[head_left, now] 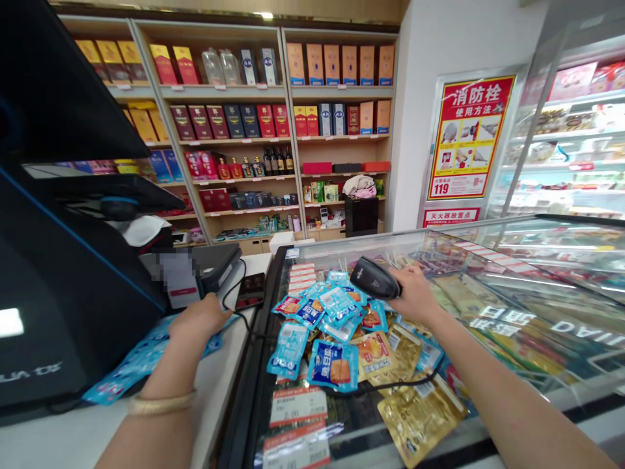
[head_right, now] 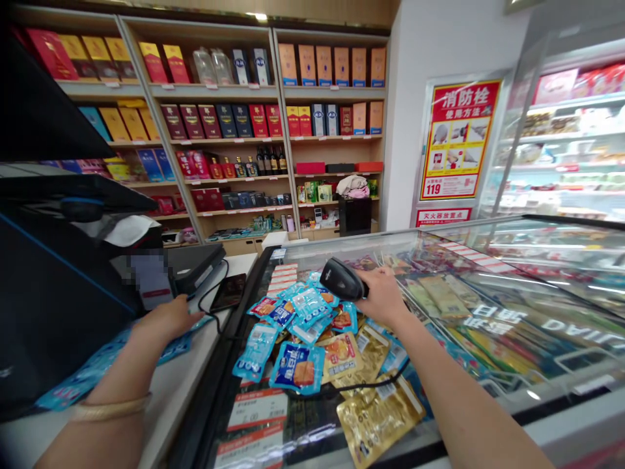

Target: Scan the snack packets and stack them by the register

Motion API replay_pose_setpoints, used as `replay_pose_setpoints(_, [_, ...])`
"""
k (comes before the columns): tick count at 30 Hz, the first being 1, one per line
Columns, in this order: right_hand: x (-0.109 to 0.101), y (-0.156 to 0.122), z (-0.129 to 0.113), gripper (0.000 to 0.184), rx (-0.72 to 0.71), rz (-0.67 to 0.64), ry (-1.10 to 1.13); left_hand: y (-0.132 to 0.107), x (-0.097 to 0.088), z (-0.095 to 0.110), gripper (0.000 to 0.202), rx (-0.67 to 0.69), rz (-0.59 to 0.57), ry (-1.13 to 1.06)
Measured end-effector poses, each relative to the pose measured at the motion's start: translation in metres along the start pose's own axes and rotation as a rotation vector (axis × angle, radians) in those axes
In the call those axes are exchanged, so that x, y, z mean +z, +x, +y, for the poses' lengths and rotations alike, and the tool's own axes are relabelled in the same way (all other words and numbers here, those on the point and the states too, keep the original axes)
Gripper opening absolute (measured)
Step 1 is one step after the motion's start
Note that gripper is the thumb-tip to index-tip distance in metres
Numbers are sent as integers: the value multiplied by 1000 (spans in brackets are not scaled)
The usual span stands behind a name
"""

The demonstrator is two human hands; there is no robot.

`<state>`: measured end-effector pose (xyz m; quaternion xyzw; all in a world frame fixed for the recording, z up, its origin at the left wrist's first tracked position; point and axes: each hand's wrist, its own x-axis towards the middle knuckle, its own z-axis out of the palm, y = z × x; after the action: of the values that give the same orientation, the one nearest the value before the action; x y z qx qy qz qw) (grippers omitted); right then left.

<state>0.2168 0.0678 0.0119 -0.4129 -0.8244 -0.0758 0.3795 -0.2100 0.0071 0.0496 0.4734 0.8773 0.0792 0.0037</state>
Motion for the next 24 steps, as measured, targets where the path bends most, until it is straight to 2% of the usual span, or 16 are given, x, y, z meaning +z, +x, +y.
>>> replay_pose_setpoints(2, [0, -1, -1, 10, -5, -6, 10, 8, 4, -10, 27, 60, -59, 33])
replay_pose_setpoints(5, [1, -1, -2, 14, -14, -14, 19, 10, 11, -9, 10, 108, -48, 63])
replay_pose_setpoints(10, [2, -1, -2, 17, -5, -33, 16, -1, 12, 4, 31, 131, 54, 74])
replay_pose_setpoints(13, [2, -2, -2, 22, -10, -45, 11, -3, 11, 6, 36, 148, 95, 63])
replay_pose_setpoints(18, [4, -2, -3, 30, -30, -40, 11, -1, 12, 9, 39, 192, 109, 49])
replay_pose_setpoints(24, [5, -3, -3, 27, -36, -49, -2, -4, 13, 19, 46, 284, 106, 36])
